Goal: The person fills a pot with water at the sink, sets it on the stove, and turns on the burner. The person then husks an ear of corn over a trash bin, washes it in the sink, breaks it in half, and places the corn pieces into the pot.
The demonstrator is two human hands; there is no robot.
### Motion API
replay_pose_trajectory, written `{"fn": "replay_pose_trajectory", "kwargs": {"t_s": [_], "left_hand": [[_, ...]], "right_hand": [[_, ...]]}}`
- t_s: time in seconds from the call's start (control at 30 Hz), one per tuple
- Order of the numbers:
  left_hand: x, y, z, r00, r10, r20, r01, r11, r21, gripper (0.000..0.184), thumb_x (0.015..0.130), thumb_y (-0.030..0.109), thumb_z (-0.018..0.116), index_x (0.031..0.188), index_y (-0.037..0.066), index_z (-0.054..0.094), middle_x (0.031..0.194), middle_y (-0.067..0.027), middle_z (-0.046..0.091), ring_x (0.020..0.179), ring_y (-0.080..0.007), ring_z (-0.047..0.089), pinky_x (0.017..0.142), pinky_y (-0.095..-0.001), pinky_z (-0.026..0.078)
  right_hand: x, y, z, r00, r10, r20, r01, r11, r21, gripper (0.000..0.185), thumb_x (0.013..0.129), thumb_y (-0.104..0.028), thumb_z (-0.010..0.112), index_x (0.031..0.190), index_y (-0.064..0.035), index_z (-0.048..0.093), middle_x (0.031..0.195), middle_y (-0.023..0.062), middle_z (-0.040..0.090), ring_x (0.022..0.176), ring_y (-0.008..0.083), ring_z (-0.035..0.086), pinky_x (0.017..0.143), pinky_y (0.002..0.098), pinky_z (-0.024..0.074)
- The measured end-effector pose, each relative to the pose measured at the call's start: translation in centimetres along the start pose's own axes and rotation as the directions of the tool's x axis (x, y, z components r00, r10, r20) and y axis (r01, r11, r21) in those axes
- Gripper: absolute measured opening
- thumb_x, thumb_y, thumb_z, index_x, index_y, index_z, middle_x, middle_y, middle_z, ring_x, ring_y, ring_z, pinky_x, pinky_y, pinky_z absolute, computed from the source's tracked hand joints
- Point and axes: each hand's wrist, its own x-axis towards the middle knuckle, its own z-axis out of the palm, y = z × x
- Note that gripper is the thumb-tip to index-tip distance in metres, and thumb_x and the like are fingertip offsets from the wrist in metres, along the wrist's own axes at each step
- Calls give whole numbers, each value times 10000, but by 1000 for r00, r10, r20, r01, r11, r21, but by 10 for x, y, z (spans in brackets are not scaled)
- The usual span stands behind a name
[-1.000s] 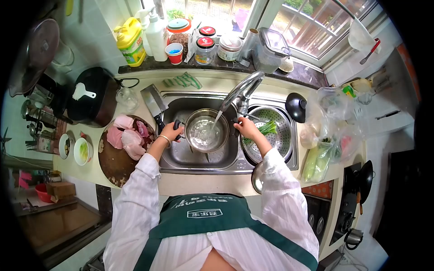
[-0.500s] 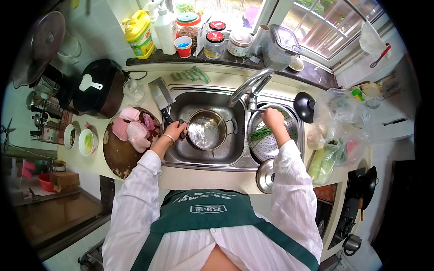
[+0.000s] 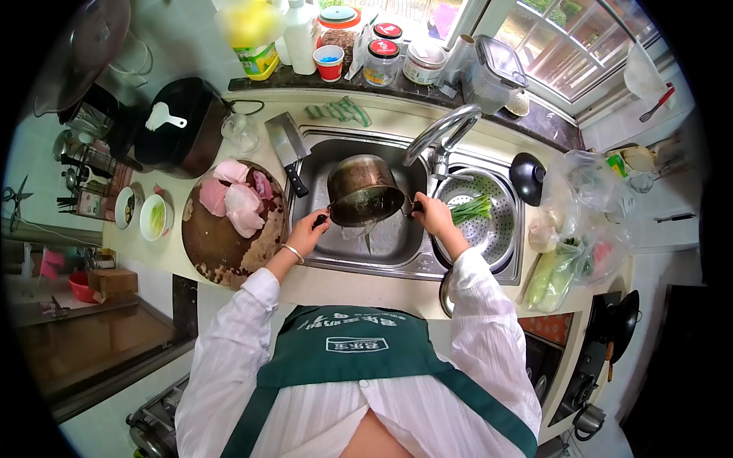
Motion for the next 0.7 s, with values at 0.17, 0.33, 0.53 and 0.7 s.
{"fn": "replay_pose_trajectory", "kwargs": {"t_s": [0.17, 0.33, 0.53, 0.7], "left_hand": [[-11, 15, -2, 988, 155, -13, -152, 977, 150, 127, 806, -4, 545, 926, -9, 502, 913, -70, 581, 769, -133, 530, 734, -239, 424], [-19, 29, -2, 942, 332, -44, -303, 900, 314, 165, 762, -54, 543, 916, -9, 506, 1225, -153, 513, 907, -317, 584, 770, -310, 459], [-43, 30, 1, 904, 420, -74, -355, 837, 417, 175, 704, -103, 531, 846, -6, 496, 1270, -152, 471, 1023, -328, 544, 817, -340, 451], [-52, 28, 2, 794, 601, -94, -446, 680, 582, 209, 667, -128, 504, 828, 4, 491, 1292, -155, 449, 1092, -336, 504, 866, -350, 431]], "right_hand": [[-12, -15, -9, 993, -84, -77, 74, 990, -118, 202, 741, -145, 631, 886, -107, 495, 735, 123, 607, 707, 339, 583, 626, 435, 430], [-21, -19, -10, 958, -210, -195, 186, 973, -134, 168, 743, -121, 611, 838, -93, 475, 701, 112, 587, 680, 326, 573, 598, 427, 421], [-30, -28, -10, 915, -293, -276, 264, 955, -139, 143, 699, -60, 588, 794, -76, 482, 714, 100, 567, 701, 304, 557, 604, 407, 426], [-27, -44, -20, 810, -425, -404, 372, 905, -206, 146, 683, -29, 569, 808, -75, 508, 758, 72, 574, 777, 261, 551, 652, 369, 431]]}}
